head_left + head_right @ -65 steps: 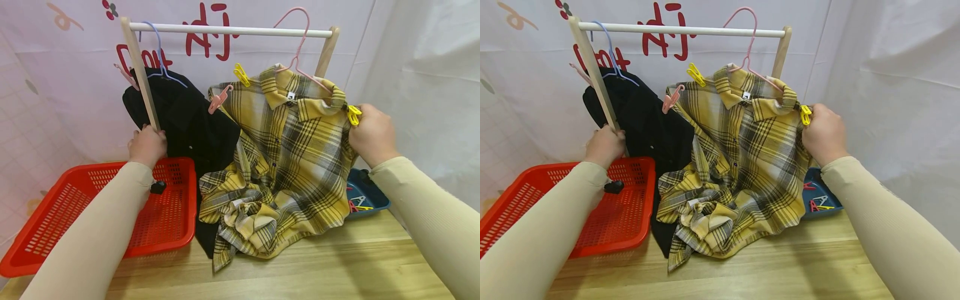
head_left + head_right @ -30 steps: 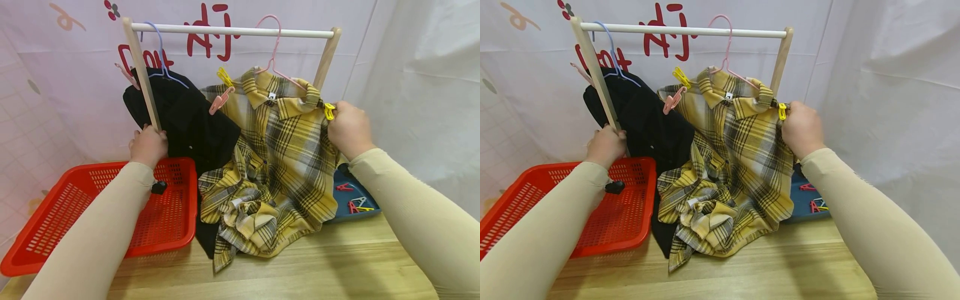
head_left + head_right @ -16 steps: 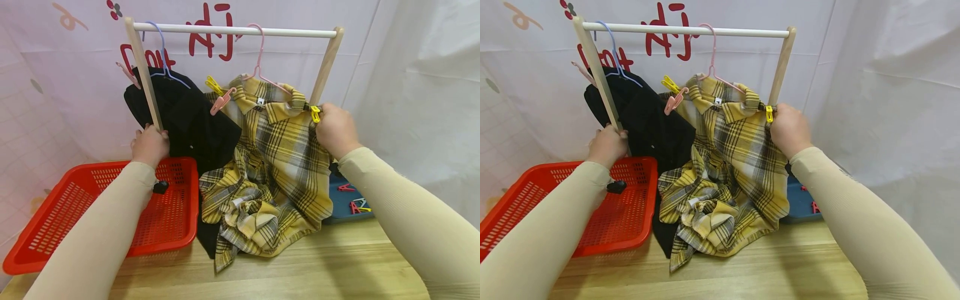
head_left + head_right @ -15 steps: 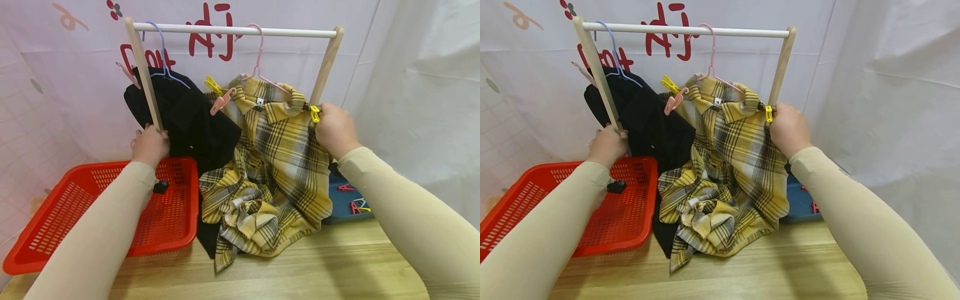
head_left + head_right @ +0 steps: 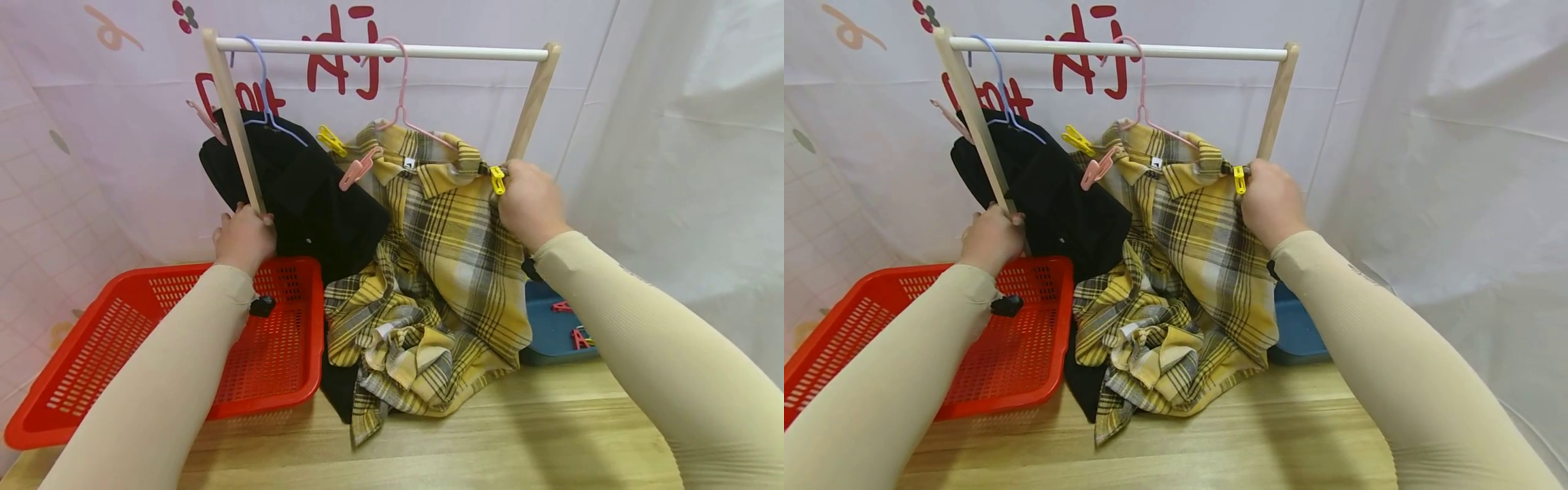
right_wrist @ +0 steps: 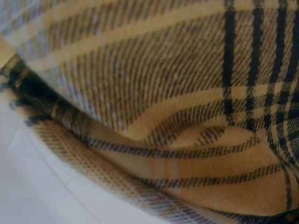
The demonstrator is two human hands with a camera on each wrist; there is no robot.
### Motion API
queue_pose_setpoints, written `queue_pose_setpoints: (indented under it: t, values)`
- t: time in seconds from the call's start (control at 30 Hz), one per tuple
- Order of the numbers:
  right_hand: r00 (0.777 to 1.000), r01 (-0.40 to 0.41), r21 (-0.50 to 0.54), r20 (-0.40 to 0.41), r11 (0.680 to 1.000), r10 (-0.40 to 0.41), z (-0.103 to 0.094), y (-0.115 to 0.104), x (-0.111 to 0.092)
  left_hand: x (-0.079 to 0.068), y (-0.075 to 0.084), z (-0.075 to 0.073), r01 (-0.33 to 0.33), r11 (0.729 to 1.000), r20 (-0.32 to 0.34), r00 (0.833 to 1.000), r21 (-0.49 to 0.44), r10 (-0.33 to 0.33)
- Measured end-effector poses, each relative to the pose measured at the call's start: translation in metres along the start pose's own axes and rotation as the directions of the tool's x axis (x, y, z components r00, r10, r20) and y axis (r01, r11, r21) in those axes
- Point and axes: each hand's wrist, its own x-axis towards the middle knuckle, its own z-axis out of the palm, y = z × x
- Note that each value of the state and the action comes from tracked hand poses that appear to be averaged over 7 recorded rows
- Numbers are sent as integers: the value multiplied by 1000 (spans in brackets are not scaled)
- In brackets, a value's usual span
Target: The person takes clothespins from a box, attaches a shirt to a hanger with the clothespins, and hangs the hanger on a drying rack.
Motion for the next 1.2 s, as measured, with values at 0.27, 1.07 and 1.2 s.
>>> queue_pose_setpoints:
  t: [0.27, 1.07, 1.2]
  values:
    - [999, 39, 0, 8, 999, -38, 2, -4, 5, 0, 2, 3, 1, 1000, 11, 1000, -1, -1]
    - [999, 38, 11, 22, 999, -38, 4, 6, 6, 1, 10, 12, -10, 1000, 34, 999, -17, 10]
    - [999, 45, 8, 18, 999, -45, 5, 7, 6, 1, 10, 12, -10, 1000, 35, 999, -22, 10]
